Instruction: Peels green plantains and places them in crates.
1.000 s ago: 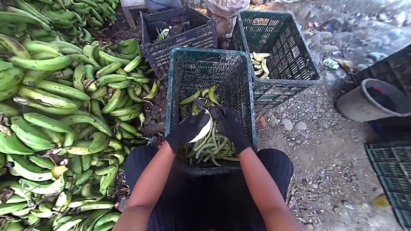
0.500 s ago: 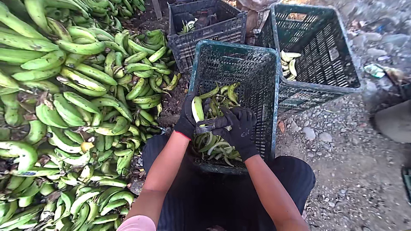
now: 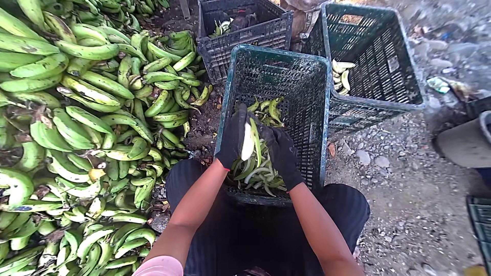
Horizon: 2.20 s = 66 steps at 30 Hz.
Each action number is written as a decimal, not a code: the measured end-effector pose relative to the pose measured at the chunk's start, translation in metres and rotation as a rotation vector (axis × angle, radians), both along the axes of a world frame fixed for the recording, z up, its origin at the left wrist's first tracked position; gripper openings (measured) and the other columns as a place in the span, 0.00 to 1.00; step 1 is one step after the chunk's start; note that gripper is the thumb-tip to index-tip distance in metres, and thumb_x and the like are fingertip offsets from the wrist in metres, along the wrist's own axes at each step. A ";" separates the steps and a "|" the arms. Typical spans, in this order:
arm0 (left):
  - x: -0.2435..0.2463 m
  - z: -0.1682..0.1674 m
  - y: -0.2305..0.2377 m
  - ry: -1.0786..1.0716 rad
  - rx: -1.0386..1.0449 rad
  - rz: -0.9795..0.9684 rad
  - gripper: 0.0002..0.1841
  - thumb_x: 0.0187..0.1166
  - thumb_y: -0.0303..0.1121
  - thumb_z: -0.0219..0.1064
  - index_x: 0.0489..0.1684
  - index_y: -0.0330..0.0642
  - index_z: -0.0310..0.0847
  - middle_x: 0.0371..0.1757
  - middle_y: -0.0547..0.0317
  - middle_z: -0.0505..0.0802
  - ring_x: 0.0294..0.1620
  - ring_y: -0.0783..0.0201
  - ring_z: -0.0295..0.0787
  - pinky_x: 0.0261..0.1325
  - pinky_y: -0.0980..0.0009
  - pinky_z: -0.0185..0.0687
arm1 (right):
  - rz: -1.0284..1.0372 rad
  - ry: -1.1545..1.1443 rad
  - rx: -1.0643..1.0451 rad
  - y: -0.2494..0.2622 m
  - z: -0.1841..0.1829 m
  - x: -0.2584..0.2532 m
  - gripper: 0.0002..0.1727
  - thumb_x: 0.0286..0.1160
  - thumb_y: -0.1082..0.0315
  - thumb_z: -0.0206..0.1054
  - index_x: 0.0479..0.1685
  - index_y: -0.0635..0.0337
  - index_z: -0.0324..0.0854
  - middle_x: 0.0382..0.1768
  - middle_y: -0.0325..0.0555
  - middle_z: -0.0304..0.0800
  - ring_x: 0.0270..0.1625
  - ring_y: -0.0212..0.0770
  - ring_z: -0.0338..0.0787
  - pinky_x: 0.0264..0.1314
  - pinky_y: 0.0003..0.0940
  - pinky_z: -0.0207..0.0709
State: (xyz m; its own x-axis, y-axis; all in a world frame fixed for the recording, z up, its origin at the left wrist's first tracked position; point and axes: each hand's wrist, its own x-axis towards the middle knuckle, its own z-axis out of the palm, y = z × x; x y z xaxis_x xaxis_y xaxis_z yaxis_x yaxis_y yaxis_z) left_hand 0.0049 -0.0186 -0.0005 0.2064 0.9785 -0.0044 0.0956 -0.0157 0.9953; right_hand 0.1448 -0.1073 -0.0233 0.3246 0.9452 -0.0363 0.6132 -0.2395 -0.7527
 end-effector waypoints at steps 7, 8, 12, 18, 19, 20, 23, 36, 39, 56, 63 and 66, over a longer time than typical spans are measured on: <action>0.001 0.008 -0.022 0.036 0.143 -0.371 0.29 0.91 0.45 0.46 0.79 0.28 0.69 0.53 0.50 0.91 0.47 0.72 0.89 0.58 0.68 0.86 | -0.003 0.306 -0.035 -0.010 0.014 0.016 0.31 0.94 0.44 0.40 0.69 0.57 0.78 0.50 0.54 0.89 0.50 0.49 0.88 0.51 0.56 0.79; 0.002 0.009 -0.024 0.014 0.141 -0.362 0.27 0.91 0.43 0.44 0.73 0.27 0.72 0.45 0.54 0.91 0.41 0.73 0.89 0.52 0.70 0.88 | -0.012 0.330 -0.017 -0.007 0.016 0.016 0.31 0.94 0.47 0.41 0.72 0.61 0.78 0.57 0.58 0.89 0.59 0.50 0.87 0.62 0.59 0.77; 0.003 0.006 -0.013 -0.283 0.045 -0.432 0.35 0.90 0.55 0.33 0.79 0.34 0.63 0.32 0.60 0.92 0.29 0.67 0.91 0.37 0.68 0.92 | -0.065 0.368 0.091 0.008 -0.005 0.025 0.32 0.90 0.44 0.42 0.72 0.59 0.78 0.59 0.53 0.89 0.60 0.44 0.88 0.64 0.52 0.79; -0.016 0.014 0.006 -0.652 -0.271 -0.326 0.30 0.90 0.52 0.34 0.62 0.40 0.78 0.24 0.62 0.88 0.20 0.71 0.85 0.26 0.75 0.87 | 0.196 -0.209 0.277 -0.002 0.003 0.026 0.50 0.76 0.21 0.36 0.75 0.51 0.81 0.65 0.65 0.85 0.68 0.68 0.82 0.63 0.74 0.70; -0.022 0.018 0.009 -0.705 -0.350 -0.354 0.31 0.91 0.51 0.34 0.58 0.40 0.81 0.24 0.63 0.86 0.19 0.72 0.83 0.25 0.77 0.85 | 0.240 -0.310 0.358 -0.001 -0.001 0.025 0.54 0.70 0.17 0.34 0.72 0.49 0.84 0.61 0.64 0.87 0.64 0.68 0.85 0.62 0.74 0.70; -0.026 0.021 0.012 -0.744 -0.434 -0.388 0.33 0.90 0.52 0.32 0.55 0.39 0.83 0.22 0.64 0.84 0.17 0.72 0.80 0.22 0.78 0.81 | 0.281 -0.388 0.433 -0.001 -0.005 0.024 0.56 0.67 0.14 0.32 0.71 0.47 0.85 0.59 0.63 0.89 0.62 0.67 0.86 0.64 0.73 0.70; -0.036 0.023 0.018 -0.839 -0.587 -0.439 0.39 0.89 0.55 0.29 0.53 0.33 0.84 0.18 0.64 0.81 0.12 0.73 0.76 0.16 0.80 0.76 | 0.360 -0.444 0.594 0.001 -0.013 0.021 0.55 0.66 0.14 0.35 0.68 0.48 0.87 0.55 0.60 0.90 0.61 0.63 0.87 0.68 0.70 0.67; -0.006 0.004 -0.006 -0.090 0.070 -0.198 0.34 0.93 0.48 0.28 0.67 0.34 0.79 0.54 0.52 0.90 0.50 0.68 0.87 0.57 0.65 0.85 | 0.098 0.085 0.014 -0.007 0.005 0.008 0.29 0.90 0.42 0.48 0.71 0.52 0.80 0.59 0.59 0.85 0.58 0.60 0.87 0.54 0.67 0.78; 0.004 0.010 -0.022 0.007 0.169 -0.207 0.30 0.94 0.45 0.33 0.74 0.32 0.75 0.65 0.48 0.87 0.64 0.70 0.82 0.72 0.70 0.76 | 0.087 0.370 0.010 0.002 -0.001 0.012 0.32 0.94 0.46 0.37 0.79 0.56 0.75 0.67 0.54 0.86 0.68 0.46 0.85 0.70 0.55 0.77; -0.026 0.022 0.001 -0.374 -0.249 -0.408 0.26 0.91 0.47 0.39 0.62 0.39 0.79 0.30 0.59 0.89 0.24 0.68 0.86 0.28 0.73 0.87 | 0.282 0.296 0.141 0.000 0.001 0.032 0.46 0.82 0.26 0.37 0.80 0.54 0.72 0.64 0.46 0.87 0.61 0.36 0.86 0.64 0.43 0.81; -0.034 0.029 0.008 -0.489 -0.251 -0.452 0.30 0.92 0.45 0.32 0.61 0.34 0.80 0.22 0.61 0.89 0.18 0.70 0.86 0.22 0.74 0.87 | 0.533 -0.100 0.197 -0.008 0.006 0.033 0.53 0.66 0.14 0.37 0.67 0.43 0.87 0.62 0.51 0.90 0.67 0.58 0.85 0.65 0.72 0.69; -0.036 0.028 0.011 -0.509 -0.239 -0.490 0.31 0.91 0.46 0.31 0.61 0.35 0.80 0.24 0.60 0.90 0.20 0.69 0.87 0.22 0.74 0.87 | 0.557 -0.115 0.285 -0.009 0.005 0.037 0.57 0.61 0.10 0.35 0.65 0.44 0.88 0.55 0.53 0.90 0.61 0.56 0.85 0.63 0.69 0.68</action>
